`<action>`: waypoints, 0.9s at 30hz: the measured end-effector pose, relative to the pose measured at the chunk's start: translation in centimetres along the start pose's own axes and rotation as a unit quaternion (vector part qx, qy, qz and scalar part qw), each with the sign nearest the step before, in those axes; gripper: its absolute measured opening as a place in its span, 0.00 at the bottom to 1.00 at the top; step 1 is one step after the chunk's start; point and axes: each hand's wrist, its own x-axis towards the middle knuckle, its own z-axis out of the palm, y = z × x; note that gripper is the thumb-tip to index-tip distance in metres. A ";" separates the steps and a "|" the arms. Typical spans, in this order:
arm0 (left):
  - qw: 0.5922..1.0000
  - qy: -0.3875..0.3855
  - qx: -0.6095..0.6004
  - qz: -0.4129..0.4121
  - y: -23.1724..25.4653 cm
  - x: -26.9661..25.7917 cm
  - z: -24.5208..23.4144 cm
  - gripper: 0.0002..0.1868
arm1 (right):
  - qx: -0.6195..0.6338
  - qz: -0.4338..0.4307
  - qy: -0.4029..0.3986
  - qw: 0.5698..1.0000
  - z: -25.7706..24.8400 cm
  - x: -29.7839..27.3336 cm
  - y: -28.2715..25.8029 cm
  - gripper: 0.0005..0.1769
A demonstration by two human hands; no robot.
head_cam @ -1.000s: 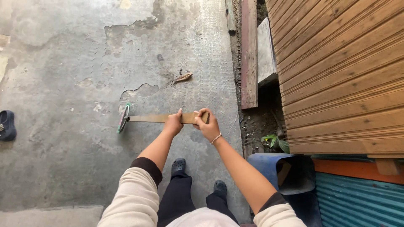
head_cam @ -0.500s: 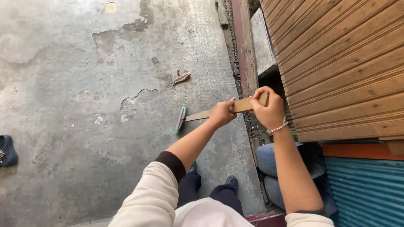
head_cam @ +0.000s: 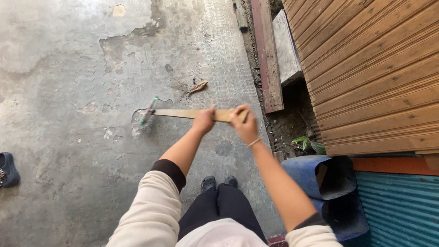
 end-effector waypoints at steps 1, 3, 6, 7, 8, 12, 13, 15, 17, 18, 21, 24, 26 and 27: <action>1.000 0.000 -0.001 0.000 -1.6 -0.4 1.1 0.32 | -0.001 0.000 0.000 1.000 1.4 -0.9 1.8 0.10; 0.999 -0.003 0.004 -0.048 -4.9 -1.3 3.0 0.30 | 0.062 0.049 0.023 0.997 4.4 -2.8 5.3 0.10; 0.994 0.077 0.069 -0.044 -7.3 -0.7 8.1 0.32 | 0.187 0.147 0.056 0.970 4.6 -3.3 4.5 0.11; 0.993 0.081 0.069 -0.042 -5.9 -0.1 8.4 0.32 | 0.187 0.143 0.054 0.970 3.1 -2.7 4.6 0.11; 0.998 0.047 0.044 -0.026 -4.6 0.4 8.7 0.29 | 0.156 0.121 0.071 0.978 1.6 -2.1 4.7 0.11; 0.997 -0.023 -0.057 0.047 5.6 1.5 6.9 0.34 | -0.079 0.039 0.111 0.990 -6.8 0.1 1.4 0.09; 0.997 -0.024 -0.057 0.047 7.9 1.6 6.7 0.34 | -0.078 0.040 0.112 0.990 -8.2 0.3 -0.8 0.09; 0.991 -0.027 -0.105 0.077 12.9 2.3 6.3 0.40 | -0.222 -0.088 0.143 0.960 -11.3 1.0 -5.3 0.06; 0.988 -0.026 -0.119 0.093 15.6 3.0 5.8 0.41 | -0.263 -0.087 0.138 0.951 -13.3 1.2 -8.6 0.06; 0.985 -0.025 -0.134 0.108 16.9 3.3 5.5 0.42 | -0.302 -0.085 0.131 0.940 -14.2 1.2 -10.3 0.06; 0.980 -0.020 -0.146 0.132 19.2 2.6 4.0 0.45 | -0.244 0.007 0.117 0.963 -15.3 1.5 -13.4 0.06; 0.986 -0.009 -0.105 0.129 20.4 1.9 1.7 0.46 | -0.143 -0.036 0.074 0.986 -16.7 2.0 -12.5 0.07; 0.990 0.000 -0.085 0.114 18.5 2.1 1.6 0.44 | -0.078 -0.009 0.053 0.996 -15.7 2.8 -11.3 0.07; 0.993 0.005 -0.066 0.103 17.6 2.4 1.7 0.43 | -0.014 0.020 0.038 0.999 -15.3 3.3 -10.7 0.08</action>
